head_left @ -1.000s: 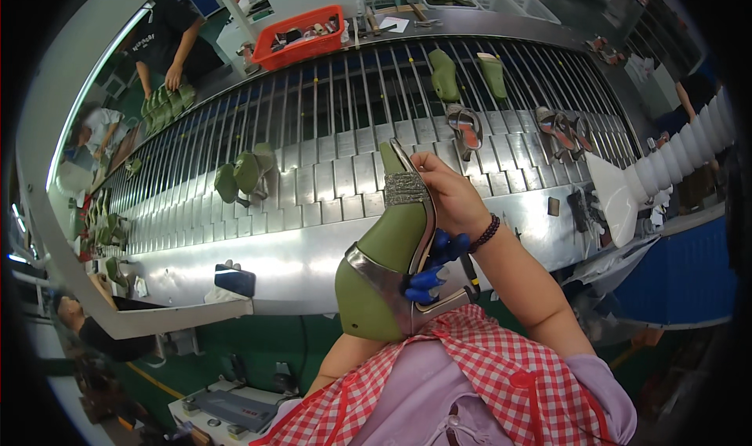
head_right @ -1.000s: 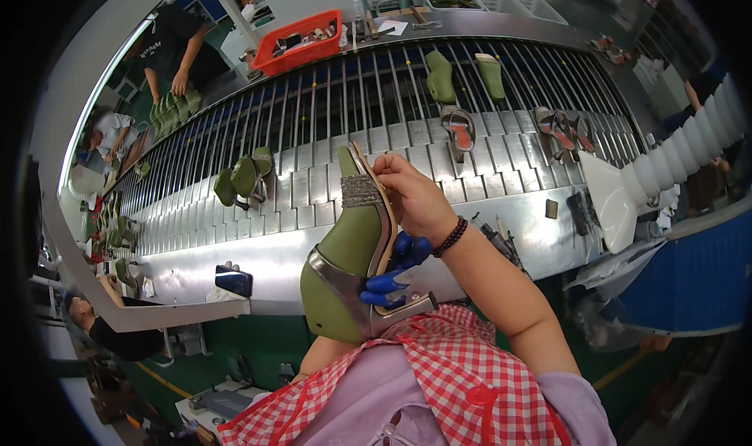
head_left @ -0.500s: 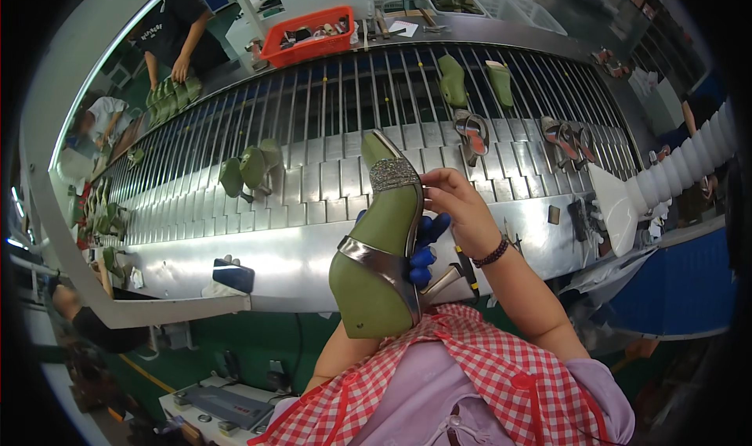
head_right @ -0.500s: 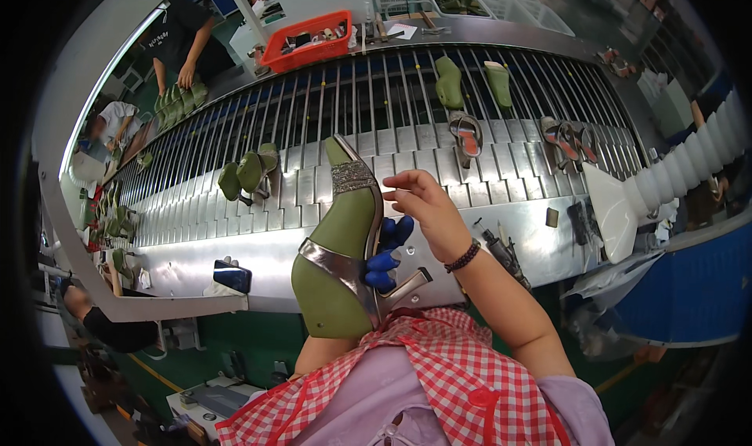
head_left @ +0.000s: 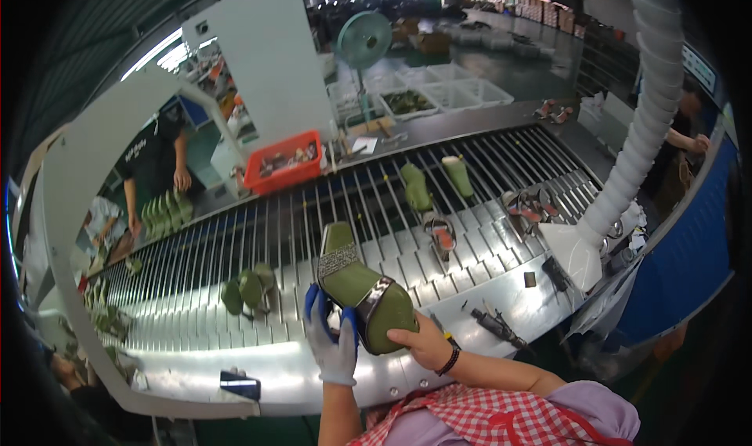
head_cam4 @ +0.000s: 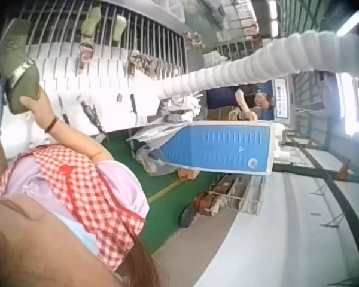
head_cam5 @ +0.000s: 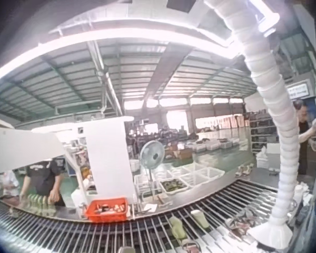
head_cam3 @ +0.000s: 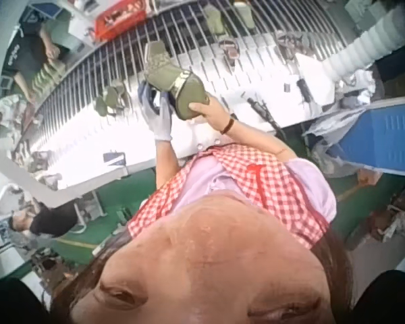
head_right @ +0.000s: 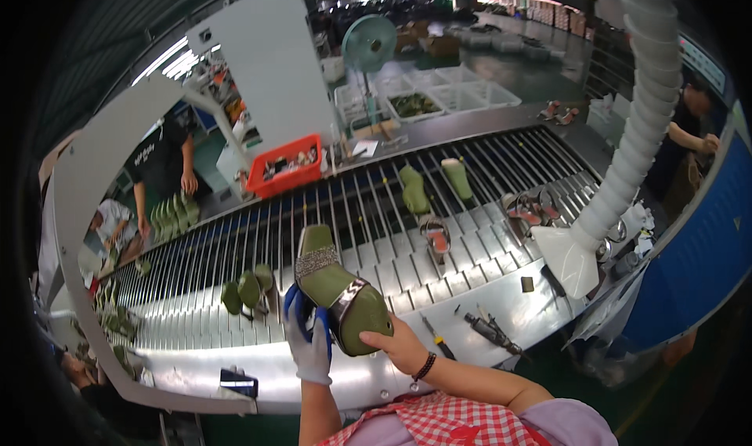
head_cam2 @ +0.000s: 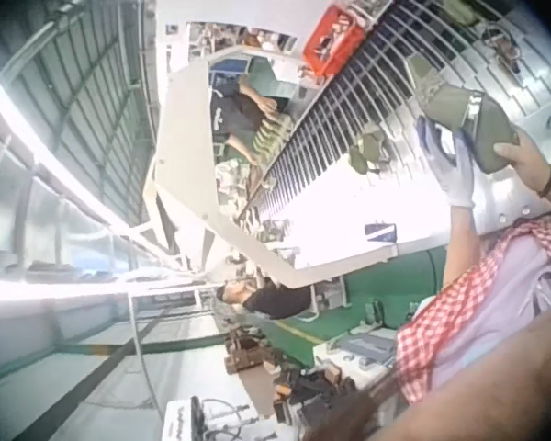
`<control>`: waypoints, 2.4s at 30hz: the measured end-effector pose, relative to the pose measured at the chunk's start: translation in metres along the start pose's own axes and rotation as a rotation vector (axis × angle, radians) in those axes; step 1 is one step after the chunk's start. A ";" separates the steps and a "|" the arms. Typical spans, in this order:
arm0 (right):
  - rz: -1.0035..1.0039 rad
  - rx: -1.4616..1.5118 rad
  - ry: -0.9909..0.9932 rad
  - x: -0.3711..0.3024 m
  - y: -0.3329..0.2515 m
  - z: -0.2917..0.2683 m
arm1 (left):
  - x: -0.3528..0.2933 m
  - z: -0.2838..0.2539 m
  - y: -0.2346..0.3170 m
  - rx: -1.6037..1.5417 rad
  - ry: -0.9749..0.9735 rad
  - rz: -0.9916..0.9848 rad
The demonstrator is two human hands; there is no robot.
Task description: The person assembles green high-heeled shoes on a factory conveyor belt. They pick up shoe components, attach a silver metallic strap to the heel, and use a screwdriver to tighten the strap. The person handles the shoes one at a time, inspecting the fit before placing them back on the line.
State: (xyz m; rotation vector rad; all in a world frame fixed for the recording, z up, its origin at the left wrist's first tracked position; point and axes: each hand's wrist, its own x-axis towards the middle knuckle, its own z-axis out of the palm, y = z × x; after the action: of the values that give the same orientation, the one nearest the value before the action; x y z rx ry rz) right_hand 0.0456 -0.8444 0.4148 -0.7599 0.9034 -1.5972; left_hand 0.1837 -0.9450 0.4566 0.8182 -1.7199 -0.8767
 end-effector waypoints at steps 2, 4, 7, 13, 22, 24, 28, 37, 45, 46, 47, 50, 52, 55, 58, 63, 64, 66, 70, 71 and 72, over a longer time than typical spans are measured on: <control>0.001 0.250 0.033 0.002 0.000 -0.002 | 0.000 0.004 0.012 0.253 0.272 0.170; 0.009 0.298 0.014 0.006 0.006 0.000 | -0.011 0.014 -0.018 -0.450 0.503 -0.114; -0.078 0.273 0.031 0.003 0.008 0.004 | -0.016 0.018 -0.030 -1.160 0.062 -0.586; 0.029 -0.478 0.077 -0.004 -0.006 0.010 | -0.018 0.020 -0.048 -1.319 0.340 -0.755; -0.039 -0.180 0.016 -0.009 0.015 0.017 | -0.007 0.005 -0.041 -1.084 0.250 -0.524; -0.068 -0.223 -0.020 -0.007 0.017 0.008 | -0.005 0.002 -0.033 -1.120 0.330 -0.646; -0.029 -0.116 -0.021 -0.008 0.028 0.005 | 0.001 -0.001 -0.012 -1.106 0.325 -0.619; 0.019 -0.273 -0.098 -0.007 0.023 0.001 | -0.008 -0.008 -0.048 -1.129 0.233 -0.733; 0.237 0.141 -0.286 -0.008 0.038 0.000 | -0.027 -0.006 -0.098 -1.326 0.145 -0.686; 0.207 0.094 -0.304 -0.008 0.040 0.001 | -0.028 -0.006 -0.100 -1.306 0.182 -0.710; 0.240 0.070 -0.282 -0.006 0.039 0.002 | -0.027 -0.006 -0.101 -1.252 0.191 -0.766; 0.378 0.103 -0.155 -0.005 0.037 0.004 | -0.021 -0.005 -0.095 -1.131 0.156 -0.967; 0.514 0.273 -0.028 0.004 0.056 0.000 | -0.013 -0.008 -0.091 -1.089 0.069 -1.117; 0.582 0.311 0.057 0.007 0.066 0.004 | -0.027 -0.005 -0.213 -1.526 -0.280 -1.042; 0.594 0.301 0.127 0.007 0.069 -0.002 | -0.020 0.008 -0.199 -1.401 -0.259 -1.071; 0.816 0.539 -0.197 -0.015 0.056 0.020 | 0.015 -0.067 -0.305 -1.586 -0.313 -0.613; 0.811 0.420 -0.134 -0.033 0.087 0.006 | 0.053 -0.047 -0.281 -0.937 0.377 -0.351; 0.827 0.017 -0.184 -0.044 0.072 0.002 | 0.086 -0.078 -0.207 -1.252 0.165 -0.255; 0.929 -0.010 -0.051 0.003 0.072 -0.005 | 0.048 -0.115 -0.163 -1.210 0.234 -0.500; 0.919 -0.065 -0.016 0.023 0.082 -0.013 | 0.041 -0.116 -0.154 -1.237 0.199 -0.496; 0.887 -0.045 0.033 0.042 0.086 -0.023 | 0.032 -0.114 -0.148 -1.266 0.163 -0.489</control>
State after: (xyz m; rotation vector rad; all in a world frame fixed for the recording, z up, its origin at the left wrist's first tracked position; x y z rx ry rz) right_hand 0.0597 -0.8918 0.3297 -0.2754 1.0953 -0.8045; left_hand 0.3017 -1.0672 0.3723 0.3741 -0.5321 -1.8508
